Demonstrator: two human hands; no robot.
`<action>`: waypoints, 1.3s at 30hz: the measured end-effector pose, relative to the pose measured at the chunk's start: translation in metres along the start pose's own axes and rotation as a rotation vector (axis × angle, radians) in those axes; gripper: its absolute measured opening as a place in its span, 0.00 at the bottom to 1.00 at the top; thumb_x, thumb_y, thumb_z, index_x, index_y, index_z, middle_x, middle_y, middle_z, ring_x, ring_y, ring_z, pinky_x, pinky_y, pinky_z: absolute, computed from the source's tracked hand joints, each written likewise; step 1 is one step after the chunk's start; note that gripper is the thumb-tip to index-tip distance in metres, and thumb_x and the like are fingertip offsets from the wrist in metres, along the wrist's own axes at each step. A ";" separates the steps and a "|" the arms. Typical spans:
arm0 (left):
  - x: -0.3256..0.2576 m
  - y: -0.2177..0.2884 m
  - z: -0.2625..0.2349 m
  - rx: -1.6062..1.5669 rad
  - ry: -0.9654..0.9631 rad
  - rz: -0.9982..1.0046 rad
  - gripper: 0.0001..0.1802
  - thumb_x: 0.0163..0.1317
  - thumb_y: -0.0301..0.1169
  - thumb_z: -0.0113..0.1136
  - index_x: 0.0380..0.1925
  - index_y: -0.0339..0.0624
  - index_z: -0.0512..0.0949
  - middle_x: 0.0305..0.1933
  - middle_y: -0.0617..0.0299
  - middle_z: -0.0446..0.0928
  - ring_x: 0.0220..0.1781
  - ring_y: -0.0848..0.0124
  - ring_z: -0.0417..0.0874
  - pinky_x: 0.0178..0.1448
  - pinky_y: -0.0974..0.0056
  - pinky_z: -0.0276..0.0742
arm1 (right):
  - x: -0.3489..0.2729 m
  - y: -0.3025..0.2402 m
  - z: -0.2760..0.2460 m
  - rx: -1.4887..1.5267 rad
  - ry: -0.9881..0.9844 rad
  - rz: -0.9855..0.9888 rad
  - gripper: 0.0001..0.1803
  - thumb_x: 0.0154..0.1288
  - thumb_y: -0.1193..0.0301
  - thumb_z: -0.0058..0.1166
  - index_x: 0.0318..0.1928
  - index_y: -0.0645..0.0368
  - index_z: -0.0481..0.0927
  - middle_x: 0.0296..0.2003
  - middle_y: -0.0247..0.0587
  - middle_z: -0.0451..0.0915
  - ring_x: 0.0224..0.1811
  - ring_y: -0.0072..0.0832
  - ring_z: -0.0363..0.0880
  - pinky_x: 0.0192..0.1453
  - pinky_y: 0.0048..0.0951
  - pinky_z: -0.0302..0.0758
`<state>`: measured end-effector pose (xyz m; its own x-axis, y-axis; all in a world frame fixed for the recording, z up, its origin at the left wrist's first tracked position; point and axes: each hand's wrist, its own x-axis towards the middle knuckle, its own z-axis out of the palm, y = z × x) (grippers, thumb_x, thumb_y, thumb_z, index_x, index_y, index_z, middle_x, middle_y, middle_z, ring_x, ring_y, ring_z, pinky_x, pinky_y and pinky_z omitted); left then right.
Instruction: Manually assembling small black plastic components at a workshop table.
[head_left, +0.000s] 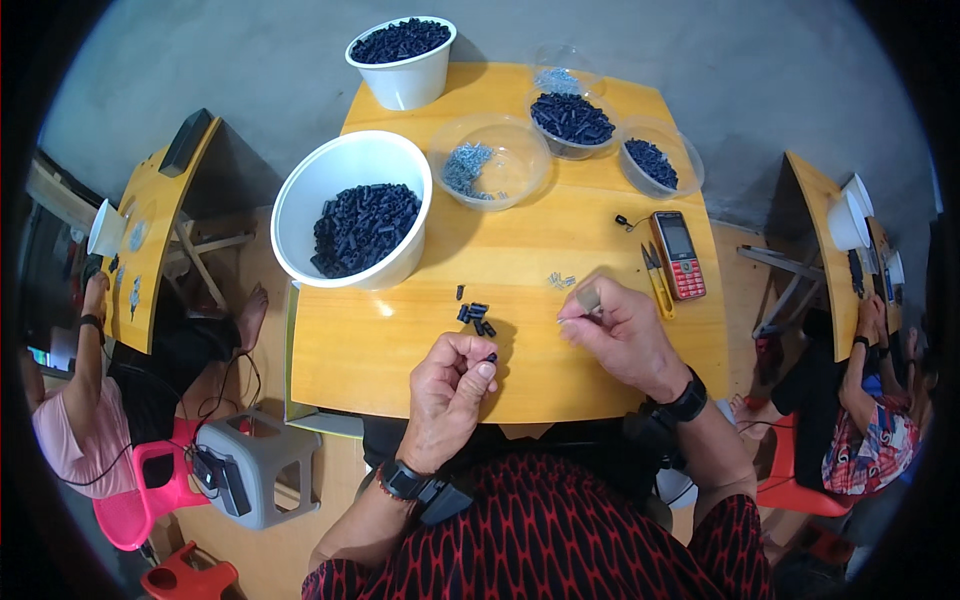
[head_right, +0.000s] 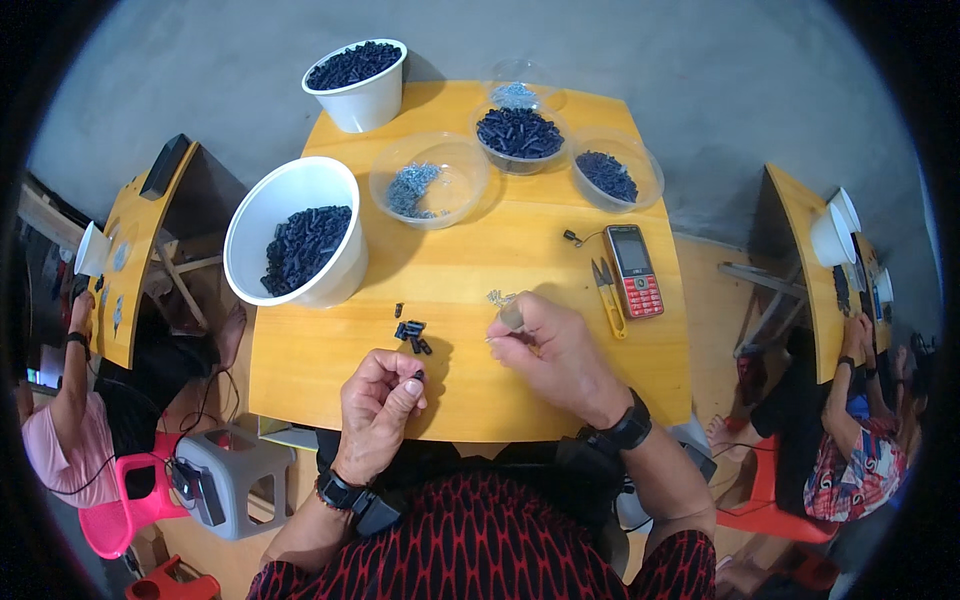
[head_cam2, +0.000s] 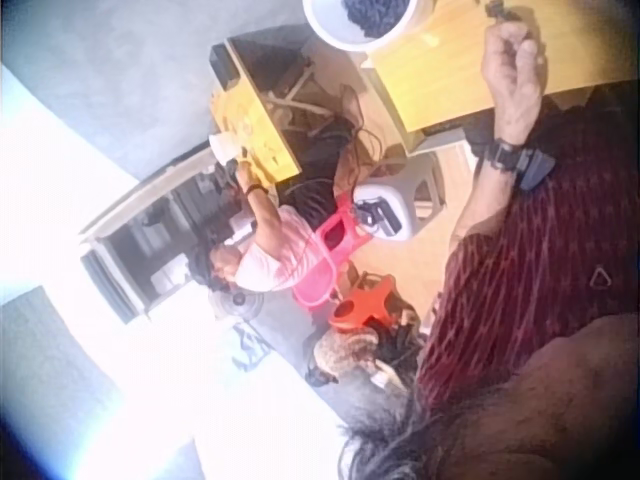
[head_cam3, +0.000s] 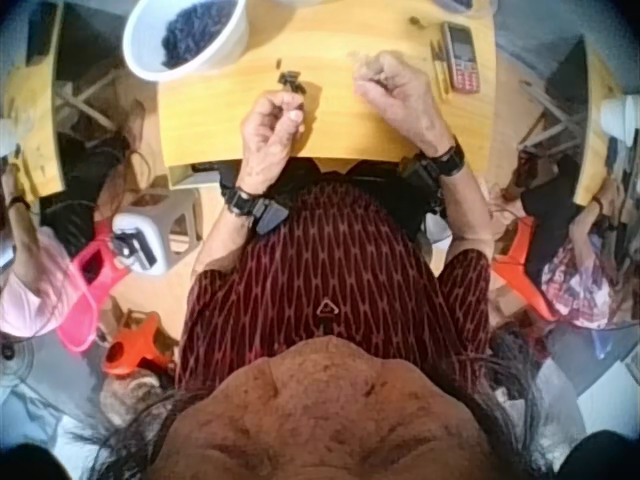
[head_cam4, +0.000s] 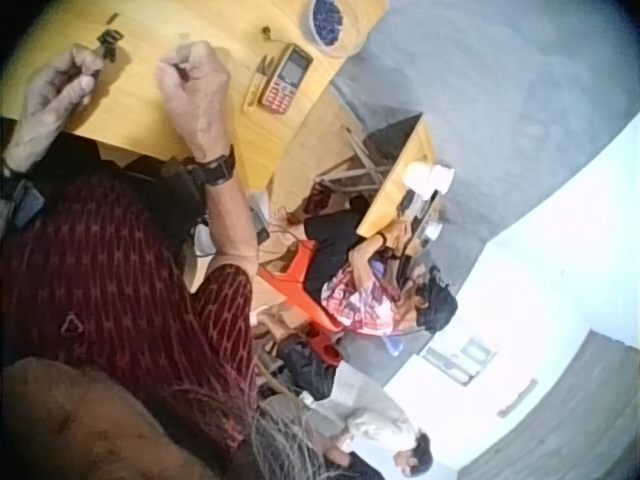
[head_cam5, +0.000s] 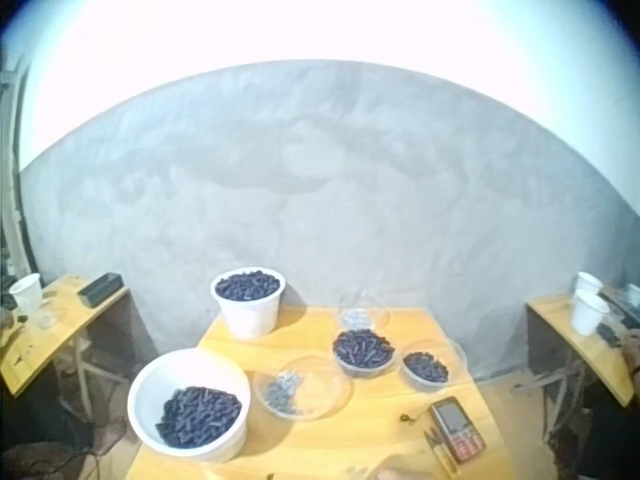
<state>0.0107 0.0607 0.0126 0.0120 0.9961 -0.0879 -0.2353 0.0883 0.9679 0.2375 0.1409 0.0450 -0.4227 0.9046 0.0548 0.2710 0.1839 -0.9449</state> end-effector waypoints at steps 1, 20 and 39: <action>0.000 0.001 -0.001 0.000 -0.006 -0.013 0.08 0.70 0.25 0.60 0.44 0.39 0.71 0.38 0.64 0.75 0.34 0.79 0.76 0.40 0.73 0.75 | 0.000 -0.001 0.005 0.084 -0.031 -0.005 0.05 0.65 0.79 0.59 0.40 0.63 0.77 0.32 0.34 0.80 0.36 0.15 0.76 0.41 0.23 0.76; 0.000 0.002 -0.004 -0.090 0.013 -0.053 0.05 0.69 0.23 0.61 0.40 0.37 0.74 0.33 0.63 0.79 0.33 0.78 0.78 0.41 0.72 0.78 | 0.014 -0.028 0.040 -0.158 -0.190 -0.219 0.06 0.63 0.80 0.57 0.39 0.65 0.74 0.37 0.55 0.84 0.39 0.45 0.86 0.42 0.36 0.81; -0.002 -0.003 -0.002 -0.088 0.043 0.002 0.06 0.68 0.21 0.61 0.37 0.37 0.72 0.37 0.60 0.78 0.33 0.76 0.80 0.39 0.70 0.78 | 0.015 -0.009 0.041 0.140 -0.225 -0.077 0.05 0.62 0.80 0.60 0.38 0.65 0.78 0.33 0.45 0.82 0.37 0.36 0.85 0.40 0.31 0.79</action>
<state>0.0091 0.0589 0.0090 -0.0295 0.9948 -0.0974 -0.3200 0.0829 0.9438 0.1931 0.1373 0.0414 -0.6230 0.7791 0.0703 0.1149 0.1801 -0.9769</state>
